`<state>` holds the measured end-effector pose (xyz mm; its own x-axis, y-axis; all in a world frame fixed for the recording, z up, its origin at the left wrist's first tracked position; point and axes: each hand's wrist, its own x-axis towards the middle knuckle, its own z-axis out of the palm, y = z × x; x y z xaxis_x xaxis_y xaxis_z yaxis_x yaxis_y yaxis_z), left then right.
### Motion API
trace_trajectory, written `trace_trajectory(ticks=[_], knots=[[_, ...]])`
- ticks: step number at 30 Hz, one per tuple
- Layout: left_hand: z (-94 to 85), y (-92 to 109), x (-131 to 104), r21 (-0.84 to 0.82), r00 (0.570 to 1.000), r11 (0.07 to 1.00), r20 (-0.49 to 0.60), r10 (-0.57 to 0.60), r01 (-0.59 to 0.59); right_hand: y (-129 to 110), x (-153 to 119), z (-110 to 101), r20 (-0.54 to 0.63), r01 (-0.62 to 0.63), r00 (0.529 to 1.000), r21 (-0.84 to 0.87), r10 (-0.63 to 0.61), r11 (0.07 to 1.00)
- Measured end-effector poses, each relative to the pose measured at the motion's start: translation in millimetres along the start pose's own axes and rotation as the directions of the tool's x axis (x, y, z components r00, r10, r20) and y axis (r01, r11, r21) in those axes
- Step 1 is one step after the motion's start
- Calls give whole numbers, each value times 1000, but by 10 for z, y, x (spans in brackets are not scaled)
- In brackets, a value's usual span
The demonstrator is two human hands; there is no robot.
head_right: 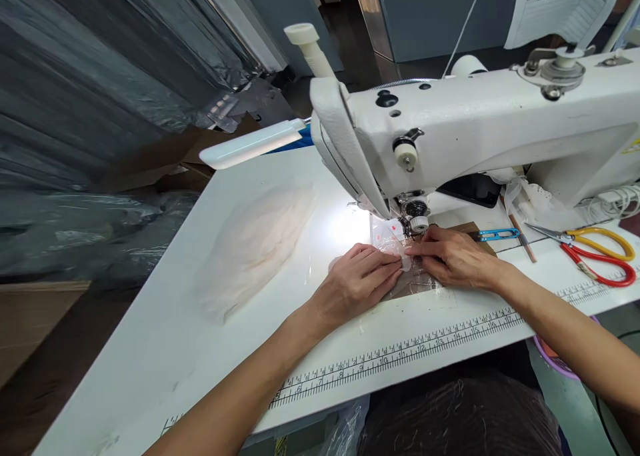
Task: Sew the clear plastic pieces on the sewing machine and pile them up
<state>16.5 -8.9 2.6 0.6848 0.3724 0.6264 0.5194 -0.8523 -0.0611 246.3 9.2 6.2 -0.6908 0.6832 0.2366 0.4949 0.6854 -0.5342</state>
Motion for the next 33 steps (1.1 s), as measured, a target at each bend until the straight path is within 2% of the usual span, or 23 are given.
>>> trace_trajectory(ticks=[7,10,13,15,22,33], knots=[[-5,19,-15,-5,999,1000,36,-5,5,-61,-4,14,84,107,992,-183,-93,977],[-28,41,1,-15,996,996,27,-87,88,-60,-2,22,77,110,992,-189,-97,976],[-38,27,11,42,978,977,-24,-208,209,-65,0,25,65,109,993,-184,-98,977],[-23,1,3,65,969,967,-46,-245,247,-73,2,20,65,112,993,-185,-101,976],[40,-49,-53,39,967,970,73,-244,242,-79,1,9,65,121,992,-203,-110,972],[33,-75,-38,88,970,977,130,-206,196,-86,-1,16,78,167,985,-284,-151,944]])
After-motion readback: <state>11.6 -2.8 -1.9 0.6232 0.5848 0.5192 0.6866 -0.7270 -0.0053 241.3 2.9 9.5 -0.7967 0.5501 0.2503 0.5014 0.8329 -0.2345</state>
